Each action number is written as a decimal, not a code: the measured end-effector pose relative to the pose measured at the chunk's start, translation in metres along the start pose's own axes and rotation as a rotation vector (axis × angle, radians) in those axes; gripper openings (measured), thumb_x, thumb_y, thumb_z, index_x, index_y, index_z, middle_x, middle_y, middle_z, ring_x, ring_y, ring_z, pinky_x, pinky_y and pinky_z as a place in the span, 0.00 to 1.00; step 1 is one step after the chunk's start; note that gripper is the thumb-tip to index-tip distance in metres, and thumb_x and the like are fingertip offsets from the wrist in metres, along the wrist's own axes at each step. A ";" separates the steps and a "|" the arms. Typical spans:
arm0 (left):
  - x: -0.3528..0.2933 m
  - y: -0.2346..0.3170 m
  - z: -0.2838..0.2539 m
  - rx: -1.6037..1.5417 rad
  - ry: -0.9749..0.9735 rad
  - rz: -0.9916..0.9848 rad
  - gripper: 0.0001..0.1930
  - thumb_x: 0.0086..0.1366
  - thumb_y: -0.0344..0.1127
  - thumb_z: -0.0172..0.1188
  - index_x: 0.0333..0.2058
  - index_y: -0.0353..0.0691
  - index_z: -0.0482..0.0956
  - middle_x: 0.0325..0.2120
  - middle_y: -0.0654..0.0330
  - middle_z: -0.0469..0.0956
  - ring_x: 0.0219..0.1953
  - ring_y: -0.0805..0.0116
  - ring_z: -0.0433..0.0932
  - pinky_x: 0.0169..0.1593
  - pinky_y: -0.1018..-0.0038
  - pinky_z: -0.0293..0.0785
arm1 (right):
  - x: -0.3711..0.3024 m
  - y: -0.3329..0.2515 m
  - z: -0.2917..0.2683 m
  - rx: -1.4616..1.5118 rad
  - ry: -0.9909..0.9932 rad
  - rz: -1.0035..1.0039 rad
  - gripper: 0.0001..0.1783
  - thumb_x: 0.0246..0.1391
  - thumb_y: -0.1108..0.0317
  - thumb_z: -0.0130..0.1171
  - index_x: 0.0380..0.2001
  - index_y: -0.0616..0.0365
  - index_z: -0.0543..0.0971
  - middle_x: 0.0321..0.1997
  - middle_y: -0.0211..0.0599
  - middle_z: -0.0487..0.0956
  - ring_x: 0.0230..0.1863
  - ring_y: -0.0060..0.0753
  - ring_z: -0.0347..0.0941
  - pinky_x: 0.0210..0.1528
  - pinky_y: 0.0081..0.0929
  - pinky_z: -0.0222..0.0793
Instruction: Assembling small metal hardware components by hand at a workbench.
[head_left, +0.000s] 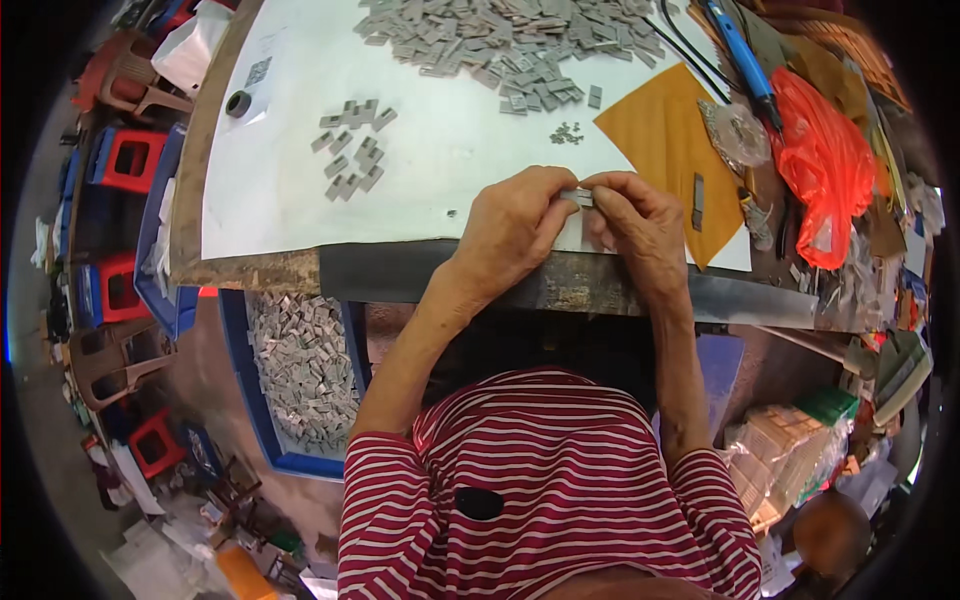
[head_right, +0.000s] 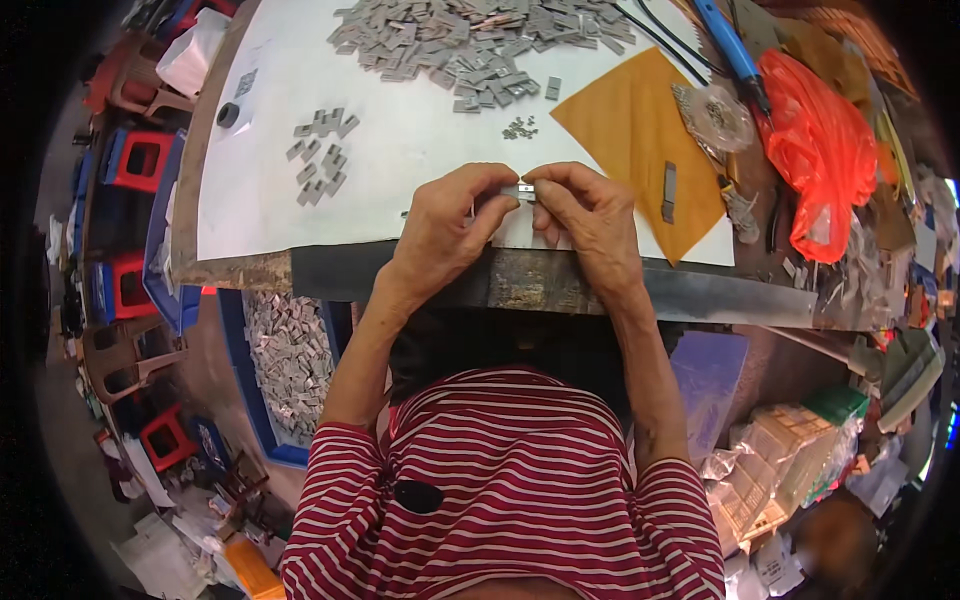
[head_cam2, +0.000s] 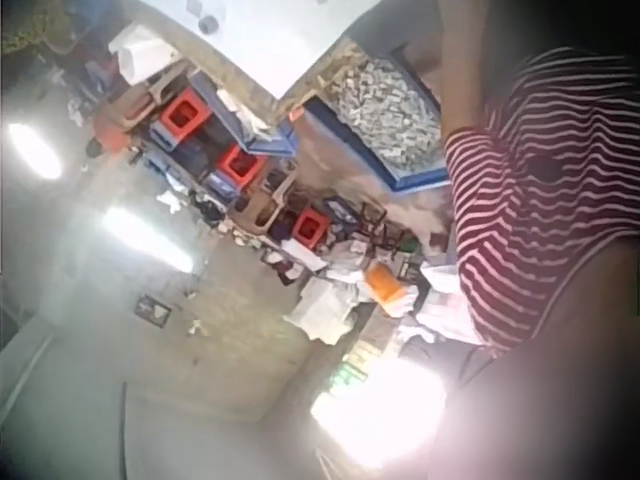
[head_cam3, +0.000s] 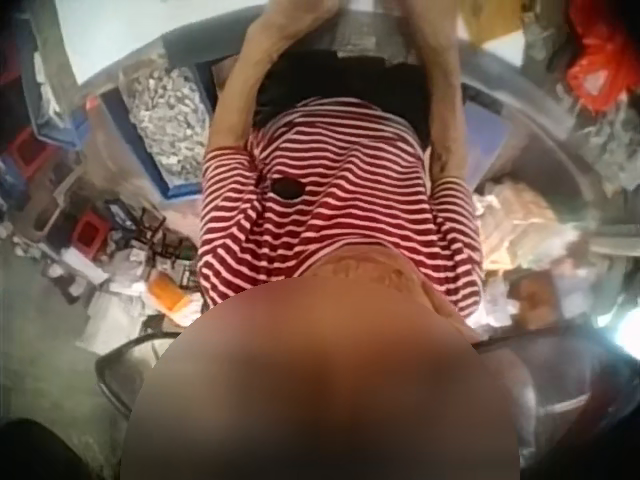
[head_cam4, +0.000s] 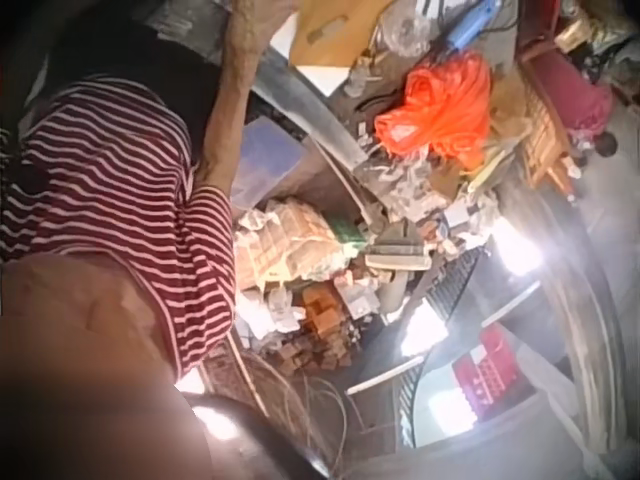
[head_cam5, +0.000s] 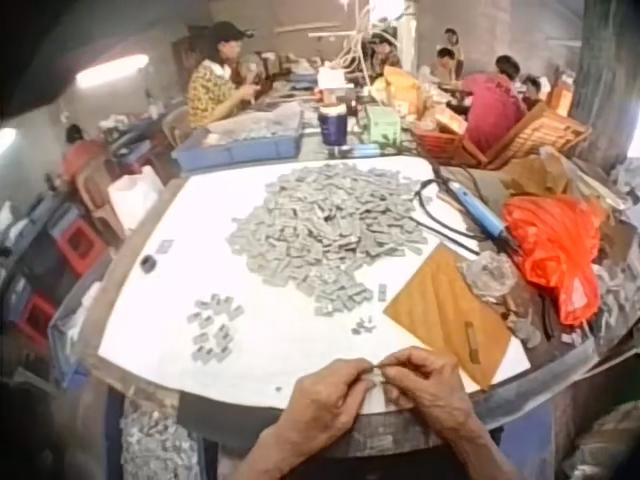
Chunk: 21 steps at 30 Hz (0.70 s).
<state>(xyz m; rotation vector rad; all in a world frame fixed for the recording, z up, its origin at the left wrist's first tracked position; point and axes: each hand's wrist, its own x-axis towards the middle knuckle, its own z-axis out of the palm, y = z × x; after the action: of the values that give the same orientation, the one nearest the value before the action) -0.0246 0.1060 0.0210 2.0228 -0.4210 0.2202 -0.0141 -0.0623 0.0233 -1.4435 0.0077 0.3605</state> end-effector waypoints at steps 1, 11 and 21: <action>-0.002 -0.002 -0.004 0.011 0.004 -0.023 0.07 0.53 0.27 0.56 0.33 0.35 0.73 0.27 0.51 0.74 0.28 0.54 0.74 0.33 0.67 0.70 | 0.000 -0.001 0.003 0.033 -0.003 -0.010 0.08 0.53 0.72 0.53 0.35 0.65 0.76 0.21 0.28 0.73 0.19 0.13 0.64 0.22 0.10 0.59; 0.003 -0.054 -0.069 0.321 0.403 -0.171 0.06 0.51 0.30 0.59 0.28 0.36 0.75 0.22 0.55 0.72 0.25 0.63 0.71 0.30 0.70 0.67 | -0.009 0.004 -0.007 0.062 0.017 -0.053 0.10 0.55 0.74 0.50 0.37 0.68 0.74 0.28 0.33 0.74 0.23 0.15 0.67 0.24 0.12 0.62; 0.002 -0.086 -0.083 0.703 0.349 -0.248 0.06 0.50 0.34 0.58 0.28 0.43 0.77 0.27 0.62 0.73 0.36 0.62 0.71 0.38 0.63 0.60 | -0.017 0.006 -0.012 0.047 0.004 -0.086 0.09 0.55 0.75 0.49 0.36 0.69 0.74 0.27 0.34 0.74 0.23 0.16 0.66 0.23 0.12 0.61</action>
<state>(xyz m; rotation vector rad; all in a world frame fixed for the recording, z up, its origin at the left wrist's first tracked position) 0.0123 0.2153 -0.0101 2.6234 0.1609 0.6214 -0.0294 -0.0780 0.0201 -1.3931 -0.0422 0.2857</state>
